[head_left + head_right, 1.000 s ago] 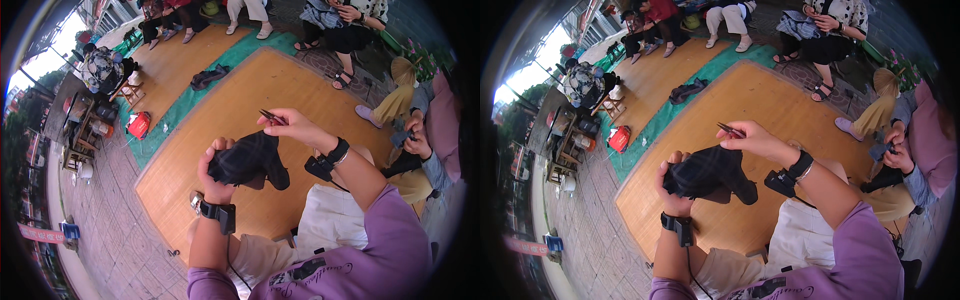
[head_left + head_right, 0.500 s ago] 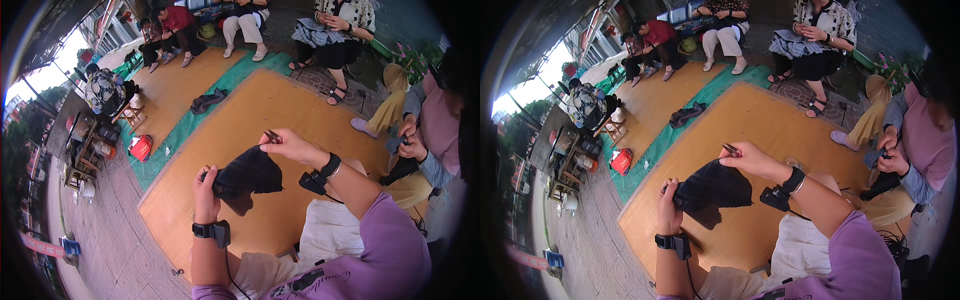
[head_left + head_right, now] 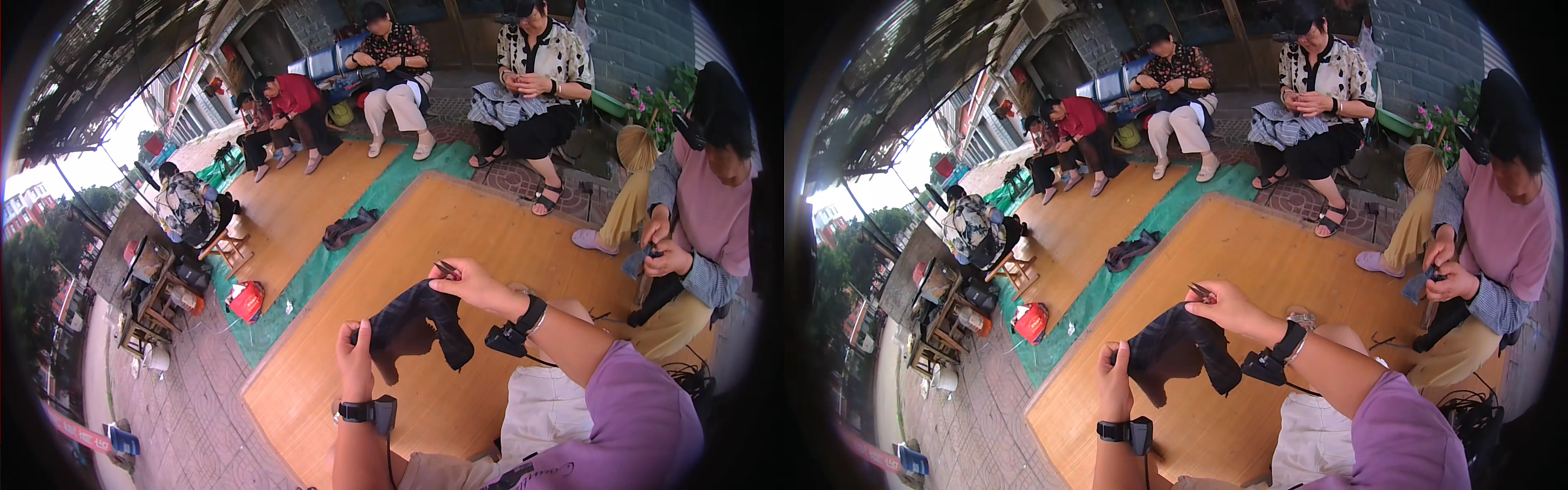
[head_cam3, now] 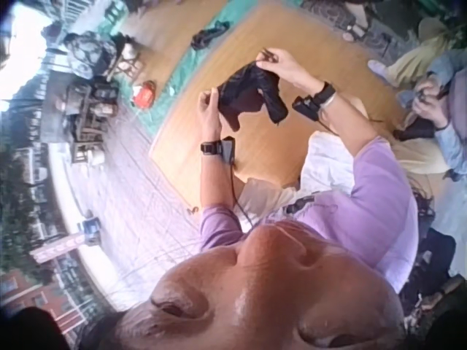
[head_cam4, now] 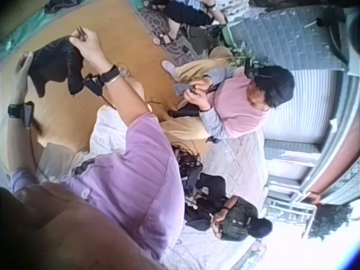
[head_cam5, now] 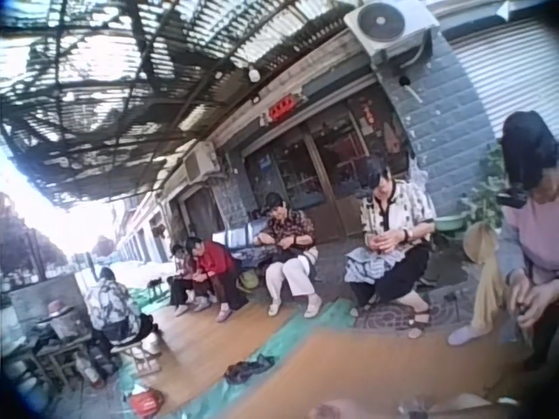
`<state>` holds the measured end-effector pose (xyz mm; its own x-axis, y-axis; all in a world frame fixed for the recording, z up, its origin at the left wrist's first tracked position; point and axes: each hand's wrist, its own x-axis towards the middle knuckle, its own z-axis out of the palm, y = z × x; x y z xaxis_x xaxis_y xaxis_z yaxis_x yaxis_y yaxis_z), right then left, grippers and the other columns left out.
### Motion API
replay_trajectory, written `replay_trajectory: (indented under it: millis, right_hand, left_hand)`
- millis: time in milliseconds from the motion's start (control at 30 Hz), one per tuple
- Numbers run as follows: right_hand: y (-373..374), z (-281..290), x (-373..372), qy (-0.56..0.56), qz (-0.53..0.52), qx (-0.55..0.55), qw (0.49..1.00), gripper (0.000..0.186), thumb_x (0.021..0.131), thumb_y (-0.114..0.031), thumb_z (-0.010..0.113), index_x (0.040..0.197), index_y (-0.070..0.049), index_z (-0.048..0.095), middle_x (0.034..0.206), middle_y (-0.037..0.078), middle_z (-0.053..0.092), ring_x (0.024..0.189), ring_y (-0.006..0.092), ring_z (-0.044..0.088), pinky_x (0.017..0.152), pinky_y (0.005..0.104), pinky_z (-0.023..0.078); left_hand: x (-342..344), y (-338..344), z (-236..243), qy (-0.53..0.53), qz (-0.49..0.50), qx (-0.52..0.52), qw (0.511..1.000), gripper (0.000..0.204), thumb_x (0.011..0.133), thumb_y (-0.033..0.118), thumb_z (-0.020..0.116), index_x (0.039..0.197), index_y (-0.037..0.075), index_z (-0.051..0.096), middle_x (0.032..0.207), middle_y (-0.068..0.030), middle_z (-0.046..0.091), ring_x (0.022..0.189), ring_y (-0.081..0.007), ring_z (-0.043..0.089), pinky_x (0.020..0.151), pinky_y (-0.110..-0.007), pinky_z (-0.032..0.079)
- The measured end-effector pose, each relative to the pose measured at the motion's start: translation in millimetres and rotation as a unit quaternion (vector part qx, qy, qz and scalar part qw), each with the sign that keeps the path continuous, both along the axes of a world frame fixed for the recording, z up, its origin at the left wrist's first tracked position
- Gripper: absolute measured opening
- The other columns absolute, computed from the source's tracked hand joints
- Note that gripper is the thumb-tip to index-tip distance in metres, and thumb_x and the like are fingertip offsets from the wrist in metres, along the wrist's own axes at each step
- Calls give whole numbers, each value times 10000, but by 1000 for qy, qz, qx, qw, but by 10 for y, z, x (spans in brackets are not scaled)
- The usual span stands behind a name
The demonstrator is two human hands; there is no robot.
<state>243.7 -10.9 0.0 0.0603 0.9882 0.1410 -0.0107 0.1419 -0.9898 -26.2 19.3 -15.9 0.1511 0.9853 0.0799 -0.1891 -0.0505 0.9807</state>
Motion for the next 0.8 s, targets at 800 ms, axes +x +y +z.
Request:
replay_trajectory:
  millis: [800]
  right_hand:
    - [-134,115,113,-379,-40,-64,922,272,902,-242,670,1059,-37,582,877,127,670,834,291,655,721,405,485]
  left_hand:
    - [-75,27,104,351,107,285,885,189,921,96,693,819,-57,649,930,-98,601,811,-186,559,702,-288,447]
